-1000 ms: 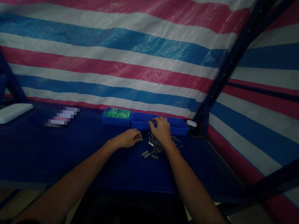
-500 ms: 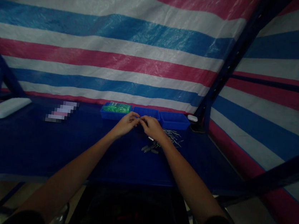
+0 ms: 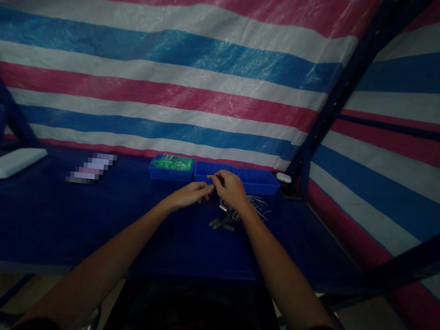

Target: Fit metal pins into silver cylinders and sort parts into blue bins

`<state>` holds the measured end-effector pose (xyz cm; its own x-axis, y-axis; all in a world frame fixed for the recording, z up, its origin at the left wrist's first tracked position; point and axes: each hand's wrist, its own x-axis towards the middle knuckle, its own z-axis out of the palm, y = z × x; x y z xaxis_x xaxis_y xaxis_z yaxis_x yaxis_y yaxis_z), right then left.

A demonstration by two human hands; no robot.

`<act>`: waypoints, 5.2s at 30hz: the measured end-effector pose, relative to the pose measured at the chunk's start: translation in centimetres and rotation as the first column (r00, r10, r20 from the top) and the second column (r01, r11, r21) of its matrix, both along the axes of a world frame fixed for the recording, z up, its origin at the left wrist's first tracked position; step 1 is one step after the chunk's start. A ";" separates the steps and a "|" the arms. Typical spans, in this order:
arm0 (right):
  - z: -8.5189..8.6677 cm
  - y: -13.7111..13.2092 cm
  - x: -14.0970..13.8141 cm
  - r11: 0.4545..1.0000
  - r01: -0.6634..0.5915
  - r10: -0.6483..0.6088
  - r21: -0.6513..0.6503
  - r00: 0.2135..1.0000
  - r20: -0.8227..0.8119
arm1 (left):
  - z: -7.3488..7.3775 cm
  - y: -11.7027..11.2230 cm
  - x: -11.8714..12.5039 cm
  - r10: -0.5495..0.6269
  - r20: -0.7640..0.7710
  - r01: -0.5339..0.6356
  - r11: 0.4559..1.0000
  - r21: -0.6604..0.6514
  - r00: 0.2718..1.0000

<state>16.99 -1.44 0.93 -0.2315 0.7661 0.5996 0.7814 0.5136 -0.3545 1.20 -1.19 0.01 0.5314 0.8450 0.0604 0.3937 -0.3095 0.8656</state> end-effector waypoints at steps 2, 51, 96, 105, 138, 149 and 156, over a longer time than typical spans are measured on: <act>0.1 0.2 0.5 0.996 0.079 -0.078 0.029 0.997 -0.022 | 0.2 -0.6 -0.1 -0.172 -0.165 0.185 0.980 0.066 0.971; -1.8 0.6 -1.6 0.990 -0.015 0.044 -0.142 0.979 0.200 | -1.0 1.3 -0.6 0.222 0.008 -0.216 0.939 0.269 0.975; -1.4 0.4 0.4 0.940 -0.177 0.199 -0.292 0.979 0.049 | -1.9 1.0 0.0 0.203 -0.126 -0.134 0.898 0.419 0.971; -0.6 0.1 -0.2 0.981 -0.128 0.138 -0.143 0.989 0.058 | -1.0 1.3 -0.3 0.243 0.129 -0.272 0.908 0.318 0.961; -0.4 0.8 2.7 0.867 0.471 -0.452 -0.161 0.881 0.142 | -0.3 -0.8 0.1 -0.217 -0.451 0.401 0.839 0.368 0.866; -0.4 0.5 2.2 0.895 0.420 -0.400 -0.151 0.905 0.148 | -0.5 0.1 -0.1 0.031 -0.337 0.132 0.884 0.449 0.941; -0.5 0.1 0.7 0.975 -0.136 0.150 -0.174 0.986 0.070 | -0.3 1.1 -1.1 0.239 -0.178 -0.141 0.889 0.436 0.954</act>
